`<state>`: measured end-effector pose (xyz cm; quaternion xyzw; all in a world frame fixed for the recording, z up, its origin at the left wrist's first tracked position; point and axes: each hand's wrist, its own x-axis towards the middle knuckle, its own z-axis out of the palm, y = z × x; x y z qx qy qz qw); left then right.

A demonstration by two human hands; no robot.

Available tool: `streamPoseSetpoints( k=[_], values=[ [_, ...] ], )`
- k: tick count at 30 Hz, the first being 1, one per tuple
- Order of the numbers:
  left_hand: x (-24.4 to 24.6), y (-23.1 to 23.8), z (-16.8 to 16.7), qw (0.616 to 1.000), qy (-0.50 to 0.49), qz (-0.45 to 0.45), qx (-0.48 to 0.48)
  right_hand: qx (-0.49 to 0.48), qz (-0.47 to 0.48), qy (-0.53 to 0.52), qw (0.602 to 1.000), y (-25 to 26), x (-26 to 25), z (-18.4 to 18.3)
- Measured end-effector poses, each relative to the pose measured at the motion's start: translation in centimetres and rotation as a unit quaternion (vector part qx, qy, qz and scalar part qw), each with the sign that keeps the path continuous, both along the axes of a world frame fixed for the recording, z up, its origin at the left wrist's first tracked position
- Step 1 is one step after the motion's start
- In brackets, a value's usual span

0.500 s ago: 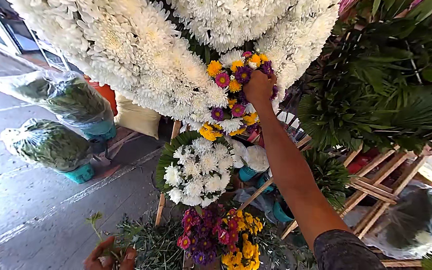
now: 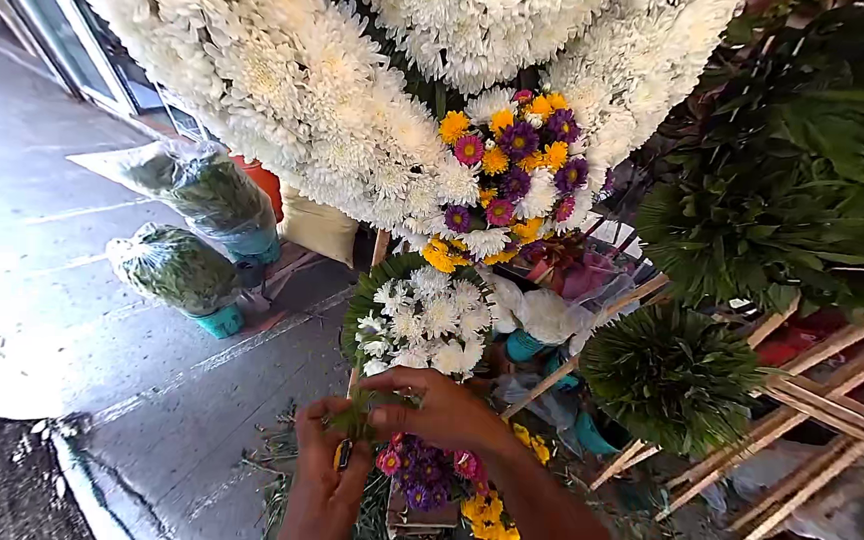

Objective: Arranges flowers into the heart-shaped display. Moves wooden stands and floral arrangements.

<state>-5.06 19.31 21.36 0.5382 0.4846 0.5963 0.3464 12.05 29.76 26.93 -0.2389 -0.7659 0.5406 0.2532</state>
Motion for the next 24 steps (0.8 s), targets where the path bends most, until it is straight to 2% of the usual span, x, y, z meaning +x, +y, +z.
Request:
streamPoseSetpoints(
  k=[3,5,10,13,15,17,18,19,20,22,24],
  values=[
    [1.7,1.6,0.7,0.998,-0.035,-0.045,0.025,-0.101,-0.090,0.180,0.974,-0.4,-0.3,-1.4],
    [2.3,1.8,0.8,0.999,-0.040,-0.030,0.017,-0.140,-0.148,0.216,0.955,-0.1,0.2,-1.5],
    [4.0,2.1,0.4,0.990,-0.139,-0.015,0.016,-0.173,-0.167,0.268,0.933,-0.6,1.1,-2.8],
    [4.7,2.2,0.1,0.984,-0.177,0.021,-0.010,-0.107,-0.184,0.257,0.943,-0.9,1.2,-3.9],
    [5.0,2.5,0.1,0.975,-0.201,0.083,-0.032,0.016,-0.197,0.239,0.951,-1.7,1.3,-4.6],
    [4.8,3.1,-0.2,0.953,-0.250,0.155,-0.069,0.105,-0.198,0.295,0.929,-2.2,1.5,-5.2],
    [4.4,3.4,-0.4,0.942,-0.269,0.179,-0.091,0.110,-0.198,0.332,0.916,-2.3,1.7,-5.0],
    [4.1,3.5,-0.8,0.942,-0.259,0.187,-0.102,0.085,-0.201,0.361,0.907,-2.4,1.9,-4.5],
    [3.9,3.3,-1.1,0.957,-0.207,0.177,-0.102,0.038,-0.201,0.376,0.904,-2.3,2.3,-4.0],
    [4.3,2.8,-1.3,0.989,-0.032,0.117,-0.080,-0.082,-0.193,0.362,0.908,-2.0,2.9,-3.3],
    [5.3,2.6,-1.3,0.991,0.097,0.076,-0.047,-0.185,-0.185,0.342,0.903,-1.8,3.2,-3.3]
  ],
)
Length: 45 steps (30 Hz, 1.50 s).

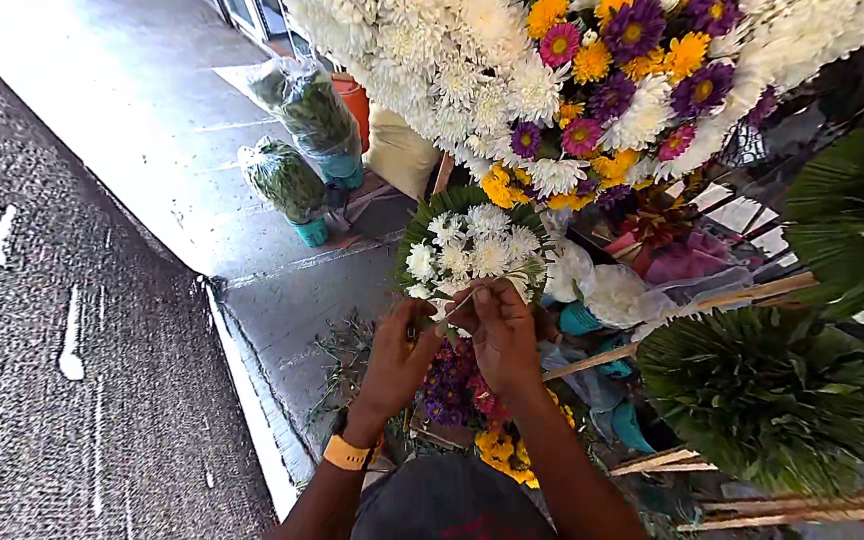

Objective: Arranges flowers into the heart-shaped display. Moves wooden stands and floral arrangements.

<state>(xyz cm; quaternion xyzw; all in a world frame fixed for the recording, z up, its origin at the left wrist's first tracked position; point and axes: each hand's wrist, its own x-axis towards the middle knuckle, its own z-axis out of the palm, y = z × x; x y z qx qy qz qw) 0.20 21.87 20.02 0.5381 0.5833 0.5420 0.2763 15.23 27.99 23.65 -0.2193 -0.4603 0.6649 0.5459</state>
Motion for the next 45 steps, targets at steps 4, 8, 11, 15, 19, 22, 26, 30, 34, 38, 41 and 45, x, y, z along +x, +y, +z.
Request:
streamPoseSetpoints(
  k=[4,8,11,15,19,22,26,30,34,38,41,45],
  values=[
    [1.5,0.3,-0.1,0.997,0.072,0.004,0.034,-0.091,0.056,0.010,0.994,-0.3,0.0,0.2],
    [1.4,-0.3,-1.0,0.998,0.040,-0.029,0.034,-0.112,0.072,-0.023,0.991,-0.1,0.5,0.6],
    [0.5,-0.7,-1.6,0.997,0.010,-0.069,0.018,-0.115,0.029,-0.014,0.993,1.0,1.2,0.8],
    [0.4,-0.5,-1.1,0.998,-0.005,-0.036,0.053,0.013,0.098,-0.170,0.981,1.4,1.5,0.0],
    [1.0,0.0,-0.2,0.991,-0.021,0.000,0.131,0.044,0.060,-0.173,0.982,0.9,0.1,0.7],
    [-0.9,-1.0,-1.0,0.989,-0.039,0.022,0.143,0.111,-0.119,-0.106,0.981,4.5,1.6,4.2],
    [-3.5,-2.4,-2.6,0.987,-0.068,0.076,0.125,0.302,-0.305,-0.204,0.880,11.1,5.5,10.2],
    [-4.5,-3.2,-3.2,0.985,-0.096,0.086,0.118,0.397,-0.431,-0.369,0.721,16.2,5.6,14.9],
    [-5.5,-3.6,-3.5,0.985,-0.103,0.092,0.105,0.401,-0.481,-0.580,0.521,19.8,3.9,16.7],
    [-7.0,-4.0,-3.9,0.985,-0.104,0.099,0.093,0.361,-0.486,-0.669,0.432,22.7,2.0,17.4],
    [-7.6,-4.2,-4.1,0.984,-0.119,0.103,0.084,0.372,-0.493,-0.673,0.407,24.0,1.9,17.5],
    [-7.9,-3.8,-4.7,0.985,-0.116,0.102,0.076,0.351,-0.490,-0.692,0.397,24.9,1.9,17.4]
  ],
)
